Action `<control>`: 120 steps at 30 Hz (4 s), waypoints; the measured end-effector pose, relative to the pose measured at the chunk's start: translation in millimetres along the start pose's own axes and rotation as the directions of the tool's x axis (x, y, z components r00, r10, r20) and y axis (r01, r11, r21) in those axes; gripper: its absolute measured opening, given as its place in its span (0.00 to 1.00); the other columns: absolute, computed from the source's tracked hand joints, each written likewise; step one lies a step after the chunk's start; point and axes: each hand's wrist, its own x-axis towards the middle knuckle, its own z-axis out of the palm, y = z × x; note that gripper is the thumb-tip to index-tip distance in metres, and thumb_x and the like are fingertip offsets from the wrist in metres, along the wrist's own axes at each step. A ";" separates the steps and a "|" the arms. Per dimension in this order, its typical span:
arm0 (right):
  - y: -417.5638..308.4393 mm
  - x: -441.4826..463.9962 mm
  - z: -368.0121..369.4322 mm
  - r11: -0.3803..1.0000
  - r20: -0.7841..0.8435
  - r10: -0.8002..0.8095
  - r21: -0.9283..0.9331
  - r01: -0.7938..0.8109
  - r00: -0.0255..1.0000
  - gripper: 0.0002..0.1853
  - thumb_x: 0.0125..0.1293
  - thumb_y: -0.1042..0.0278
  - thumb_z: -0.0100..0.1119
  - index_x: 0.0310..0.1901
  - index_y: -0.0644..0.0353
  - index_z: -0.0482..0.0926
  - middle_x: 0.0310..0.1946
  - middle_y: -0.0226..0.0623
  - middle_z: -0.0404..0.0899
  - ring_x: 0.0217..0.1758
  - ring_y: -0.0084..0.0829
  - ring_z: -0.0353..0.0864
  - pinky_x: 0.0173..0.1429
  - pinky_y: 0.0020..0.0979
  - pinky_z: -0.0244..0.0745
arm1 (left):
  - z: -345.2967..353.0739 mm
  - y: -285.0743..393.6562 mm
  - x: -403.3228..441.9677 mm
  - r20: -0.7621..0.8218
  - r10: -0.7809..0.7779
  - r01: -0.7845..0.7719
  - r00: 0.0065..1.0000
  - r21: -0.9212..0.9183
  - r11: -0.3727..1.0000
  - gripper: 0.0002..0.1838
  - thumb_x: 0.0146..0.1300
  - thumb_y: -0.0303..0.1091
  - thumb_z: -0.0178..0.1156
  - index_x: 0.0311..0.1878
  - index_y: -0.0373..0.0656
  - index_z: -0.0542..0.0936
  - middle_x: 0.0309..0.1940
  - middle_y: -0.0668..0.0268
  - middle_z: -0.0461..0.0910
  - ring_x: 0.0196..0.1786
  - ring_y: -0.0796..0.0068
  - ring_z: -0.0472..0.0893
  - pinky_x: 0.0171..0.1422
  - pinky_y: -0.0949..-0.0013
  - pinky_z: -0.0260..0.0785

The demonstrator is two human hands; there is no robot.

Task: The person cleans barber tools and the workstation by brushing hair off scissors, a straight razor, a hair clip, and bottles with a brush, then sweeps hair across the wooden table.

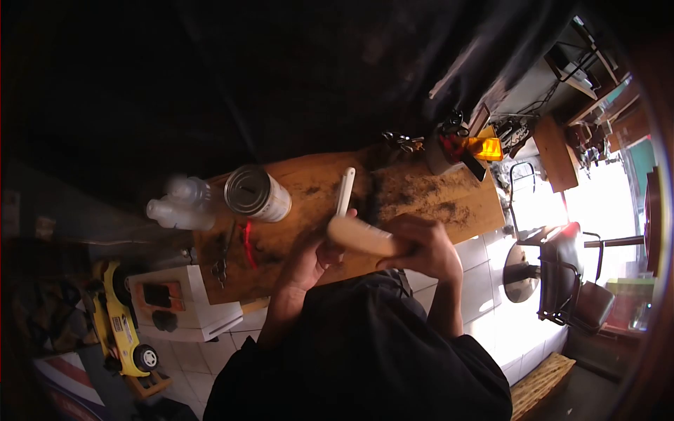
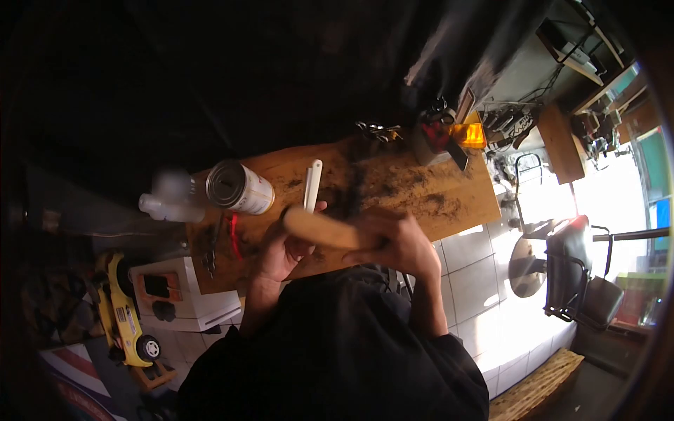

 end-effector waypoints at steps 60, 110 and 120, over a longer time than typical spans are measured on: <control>81.3 -13.0 -103.3 0.811 -0.098 -0.196 0.544 0.217 0.976 0.23 0.56 0.60 0.73 0.46 0.67 0.78 0.31 0.42 0.77 0.30 0.43 0.80 0.33 0.36 0.75 | 173.6 -9.5 228.5 0.090 0.382 -0.281 0.920 0.831 0.481 0.16 0.75 0.37 0.52 0.55 0.33 0.74 0.29 0.65 0.82 0.29 0.84 0.77 0.34 0.78 0.70; -9.2 -35.6 -18.0 0.970 -0.067 0.032 0.243 -0.015 0.997 0.21 0.58 0.59 0.73 0.42 0.66 0.76 0.29 0.44 0.77 0.30 0.43 0.80 0.33 0.36 0.72 | 91.1 -22.1 85.2 0.182 0.557 -0.352 0.810 0.911 0.214 0.11 0.62 0.27 0.66 0.48 0.43 0.82 0.30 0.72 0.81 0.30 0.84 0.76 0.34 0.77 0.65; -23.4 -32.6 62.5 0.863 -0.137 0.505 0.089 -0.497 0.852 0.20 0.58 0.62 0.71 0.45 0.67 0.78 0.21 0.40 0.76 0.23 0.27 0.75 0.31 0.33 0.71 | 22.1 -21.8 -27.0 -0.069 0.359 -0.073 0.931 0.928 0.366 0.11 0.66 0.30 0.62 0.50 0.38 0.81 0.37 0.59 0.85 0.39 0.72 0.85 0.45 0.67 0.75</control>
